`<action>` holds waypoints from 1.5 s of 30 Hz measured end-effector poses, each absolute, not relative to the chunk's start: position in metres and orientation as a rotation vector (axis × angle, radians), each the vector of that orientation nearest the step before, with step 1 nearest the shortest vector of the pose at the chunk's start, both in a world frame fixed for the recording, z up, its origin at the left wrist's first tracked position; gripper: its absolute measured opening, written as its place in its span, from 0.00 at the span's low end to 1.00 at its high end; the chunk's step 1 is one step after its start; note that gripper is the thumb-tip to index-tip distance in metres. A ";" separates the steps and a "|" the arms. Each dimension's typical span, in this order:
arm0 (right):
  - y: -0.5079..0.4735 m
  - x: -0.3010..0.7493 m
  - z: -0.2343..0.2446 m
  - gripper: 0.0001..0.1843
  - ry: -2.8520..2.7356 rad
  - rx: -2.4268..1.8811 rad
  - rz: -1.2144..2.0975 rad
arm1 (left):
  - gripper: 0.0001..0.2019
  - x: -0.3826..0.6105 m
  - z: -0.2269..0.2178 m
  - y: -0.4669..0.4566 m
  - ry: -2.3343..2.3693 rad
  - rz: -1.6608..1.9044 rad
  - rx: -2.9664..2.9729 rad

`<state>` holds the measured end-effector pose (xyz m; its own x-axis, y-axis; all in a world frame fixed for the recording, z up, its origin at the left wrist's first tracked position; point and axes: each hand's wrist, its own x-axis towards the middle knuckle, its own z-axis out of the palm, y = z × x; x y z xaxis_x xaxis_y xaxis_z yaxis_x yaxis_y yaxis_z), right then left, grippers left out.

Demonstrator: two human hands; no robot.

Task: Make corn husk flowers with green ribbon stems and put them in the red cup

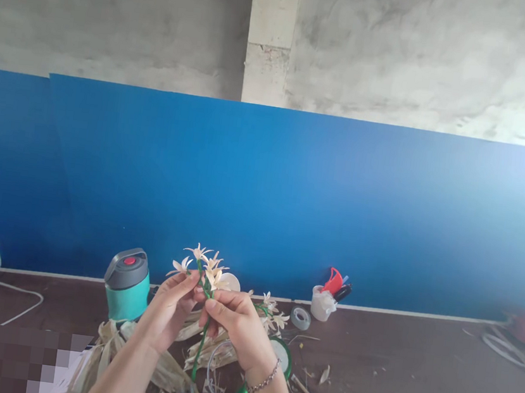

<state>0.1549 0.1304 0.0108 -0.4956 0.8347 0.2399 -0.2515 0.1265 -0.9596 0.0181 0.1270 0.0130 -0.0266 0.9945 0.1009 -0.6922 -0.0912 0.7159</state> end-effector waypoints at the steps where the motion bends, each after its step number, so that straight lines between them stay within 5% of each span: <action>1: 0.131 0.155 0.011 0.17 -1.505 -0.609 1.511 | 0.10 0.019 0.014 0.127 0.564 1.548 0.703; 18: 0.126 0.146 0.015 0.10 -1.500 -0.866 0.944 | 0.11 0.025 0.015 0.124 0.859 1.587 0.820; 31: 0.129 0.145 0.012 0.12 -1.276 -0.649 1.178 | 0.11 0.025 0.016 0.122 0.712 1.576 0.719; 45: 0.126 0.136 0.006 0.13 -1.177 -0.702 0.993 | 0.12 0.028 0.017 0.123 0.691 1.632 0.520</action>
<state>0.1363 0.1262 0.0061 0.0719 0.9060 0.4172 -0.2591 0.4209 -0.8693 0.0276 0.1226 0.0167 -0.1722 0.9841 -0.0429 -0.7159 -0.0951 0.6917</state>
